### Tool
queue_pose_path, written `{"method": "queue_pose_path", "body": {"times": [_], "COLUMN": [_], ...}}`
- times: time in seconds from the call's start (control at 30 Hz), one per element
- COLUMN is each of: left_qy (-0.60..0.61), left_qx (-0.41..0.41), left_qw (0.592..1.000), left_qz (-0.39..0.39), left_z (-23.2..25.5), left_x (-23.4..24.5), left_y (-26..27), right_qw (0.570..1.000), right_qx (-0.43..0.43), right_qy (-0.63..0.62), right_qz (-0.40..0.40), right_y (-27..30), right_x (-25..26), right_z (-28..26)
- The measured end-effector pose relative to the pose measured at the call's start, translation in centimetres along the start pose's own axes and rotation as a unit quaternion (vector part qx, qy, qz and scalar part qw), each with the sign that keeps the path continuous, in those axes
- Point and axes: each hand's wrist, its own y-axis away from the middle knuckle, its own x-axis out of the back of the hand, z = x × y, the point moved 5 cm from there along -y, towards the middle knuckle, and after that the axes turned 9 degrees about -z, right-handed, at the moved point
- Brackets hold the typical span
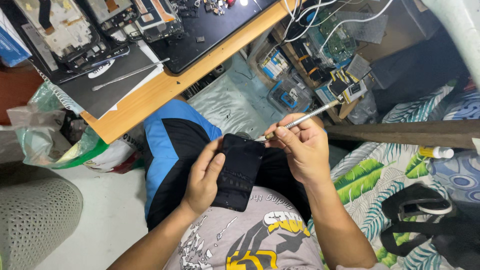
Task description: The person uses a metal prying tool to carefully separate the screen assembly from the back housing of a smartphone. They work along the edges to release the adhesive and then lift the screen away to expose the internal components.
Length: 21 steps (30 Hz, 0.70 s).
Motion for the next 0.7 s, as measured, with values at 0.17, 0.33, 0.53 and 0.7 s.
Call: {"method": "queue_pose_path", "body": {"times": [0.17, 0.33, 0.53, 0.7], "left_qy": [-0.139, -0.374, -0.431, -0.449], "left_qx": [-0.072, -0.199, -0.213, -0.234], "left_qw": [0.988, 0.906, 0.876, 0.861], "left_qz": [0.001, 0.015, -0.028, -0.039], "left_z": [5.2, 10.6, 12.4, 12.6], "left_x": [-1.9, -2.9, -3.3, -3.4], "left_y": [-0.3, -1.0, -3.0, -3.3], "right_qw": [1.0, 0.999, 0.998, 0.997], "right_qx": [0.011, 0.018, 0.018, 0.015], "right_qy": [0.017, 0.033, 0.051, 0.075], "right_qz": [-0.013, -0.023, -0.022, -0.018], "right_y": [-0.1, 0.0, 0.0, 0.2], "right_x": [-0.3, -0.7, -1.0, -0.9], "right_z": [0.1, -0.1, -0.4, -0.1]}}
